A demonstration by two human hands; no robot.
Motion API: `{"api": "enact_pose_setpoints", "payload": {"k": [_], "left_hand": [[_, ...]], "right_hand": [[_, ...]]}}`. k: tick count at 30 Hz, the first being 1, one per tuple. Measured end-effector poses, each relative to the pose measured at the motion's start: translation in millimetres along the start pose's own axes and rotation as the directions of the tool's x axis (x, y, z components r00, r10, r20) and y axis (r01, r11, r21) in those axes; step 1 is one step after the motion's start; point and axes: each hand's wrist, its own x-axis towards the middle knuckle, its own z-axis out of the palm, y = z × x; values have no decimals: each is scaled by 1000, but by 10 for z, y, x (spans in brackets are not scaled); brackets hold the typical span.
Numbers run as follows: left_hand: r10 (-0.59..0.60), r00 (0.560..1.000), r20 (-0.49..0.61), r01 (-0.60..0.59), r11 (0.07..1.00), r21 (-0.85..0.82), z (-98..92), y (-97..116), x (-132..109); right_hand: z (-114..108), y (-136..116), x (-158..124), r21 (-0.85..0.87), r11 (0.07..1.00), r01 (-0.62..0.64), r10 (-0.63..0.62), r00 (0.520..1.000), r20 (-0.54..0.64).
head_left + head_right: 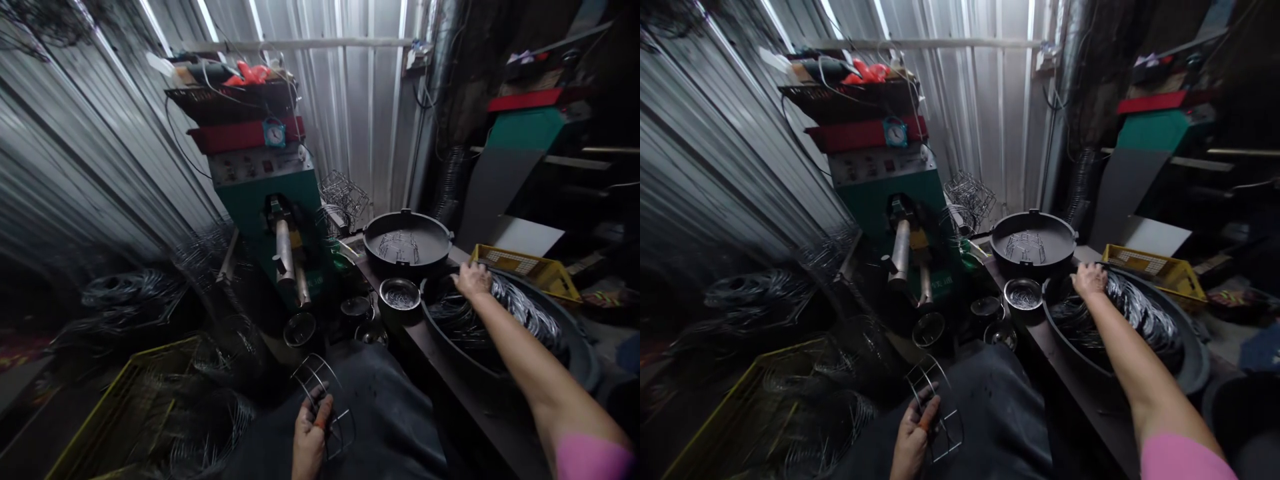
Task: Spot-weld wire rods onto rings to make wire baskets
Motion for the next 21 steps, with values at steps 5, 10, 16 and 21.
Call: {"api": "enact_pose_setpoints", "payload": {"k": [5,10,16,21], "left_hand": [[-46,998,-30,46,999,-11,1,7,19],[-54,997,51,55,998,-19,7,9,-10],[-34,999,11,34,999,-22,-62,27,-53],[-2,1000,6,3,998,-61,-112,37,-73]], "right_hand": [[-12,174,-350,65,989,-134,111,952,286],[153,154,-729,161,973,-164,131,972,196],[95,262,-668,472,784,-403,383,913,144],[-360,545,-622,525,756,-392,469,883,-15]]}}
